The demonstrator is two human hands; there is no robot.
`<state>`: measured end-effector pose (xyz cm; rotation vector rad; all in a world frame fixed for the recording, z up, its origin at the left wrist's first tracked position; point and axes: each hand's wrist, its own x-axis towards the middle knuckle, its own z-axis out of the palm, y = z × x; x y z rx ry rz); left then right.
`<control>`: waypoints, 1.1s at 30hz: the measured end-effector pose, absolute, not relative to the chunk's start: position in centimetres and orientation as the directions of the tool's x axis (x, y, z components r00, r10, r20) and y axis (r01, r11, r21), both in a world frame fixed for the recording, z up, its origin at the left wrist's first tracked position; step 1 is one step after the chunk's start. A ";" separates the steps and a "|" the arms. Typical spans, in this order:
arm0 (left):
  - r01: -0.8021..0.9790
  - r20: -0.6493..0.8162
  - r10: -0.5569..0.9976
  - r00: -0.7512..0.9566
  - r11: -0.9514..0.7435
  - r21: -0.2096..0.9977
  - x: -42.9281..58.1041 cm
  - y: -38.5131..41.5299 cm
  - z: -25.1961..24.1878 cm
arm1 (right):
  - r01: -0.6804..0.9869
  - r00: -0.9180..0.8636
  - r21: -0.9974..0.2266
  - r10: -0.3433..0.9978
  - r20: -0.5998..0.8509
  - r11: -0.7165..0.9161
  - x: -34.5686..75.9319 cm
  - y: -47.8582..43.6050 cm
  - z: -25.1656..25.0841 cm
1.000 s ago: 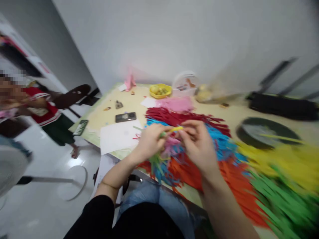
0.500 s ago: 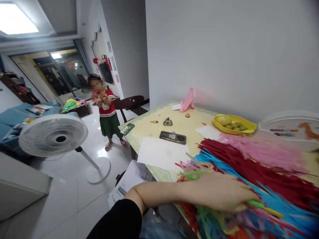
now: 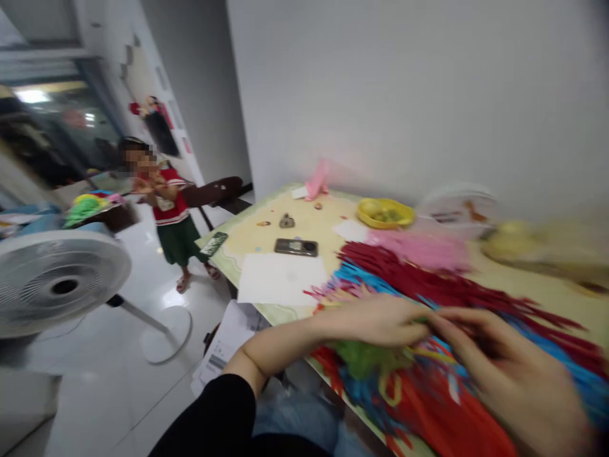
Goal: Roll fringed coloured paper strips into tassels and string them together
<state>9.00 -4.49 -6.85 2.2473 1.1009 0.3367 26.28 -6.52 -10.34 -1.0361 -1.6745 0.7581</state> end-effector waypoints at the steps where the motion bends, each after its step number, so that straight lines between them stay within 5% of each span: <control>1: 0.592 0.004 0.787 0.617 -0.467 0.657 9.0 -4.6 -7.0 | 0.284 -0.129 -0.860 0.905 0.404 0.425 26.2 -6.4 -10.2; 5: 0.186 0.250 0.850 0.464 -0.369 0.911 8.4 -4.0 -8.0 | 0.211 0.032 -0.891 0.908 0.417 0.402 26.2 -5.3 -9.3; 8: -0.046 0.199 0.904 0.379 -0.197 0.979 8.0 -3.2 -8.3 | 0.098 0.049 -0.925 0.927 0.373 0.367 26.3 -4.5 -9.1; 14: -0.223 0.071 0.958 0.277 -0.008 0.975 8.4 -3.3 -8.3 | -0.023 -0.068 -0.941 0.938 0.339 0.338 26.1 -5.9 -9.4; 21: 0.088 0.298 0.954 0.032 -0.299 0.950 8.6 -4.3 -8.2 | 0.044 -0.141 -0.941 0.935 0.326 0.334 25.1 -7.3 -8.5; 27: 0.290 0.464 0.886 0.018 -0.449 0.845 8.7 -4.6 -8.2 | 0.021 -0.153 -0.950 0.940 0.304 0.311 25.2 -7.0 -8.8; 33: 0.504 0.648 0.754 0.109 -0.604 0.618 8.6 -4.7 -8.8 | 0.003 -0.151 -0.955 0.944 0.294 0.298 25.5 -6.7 -9.1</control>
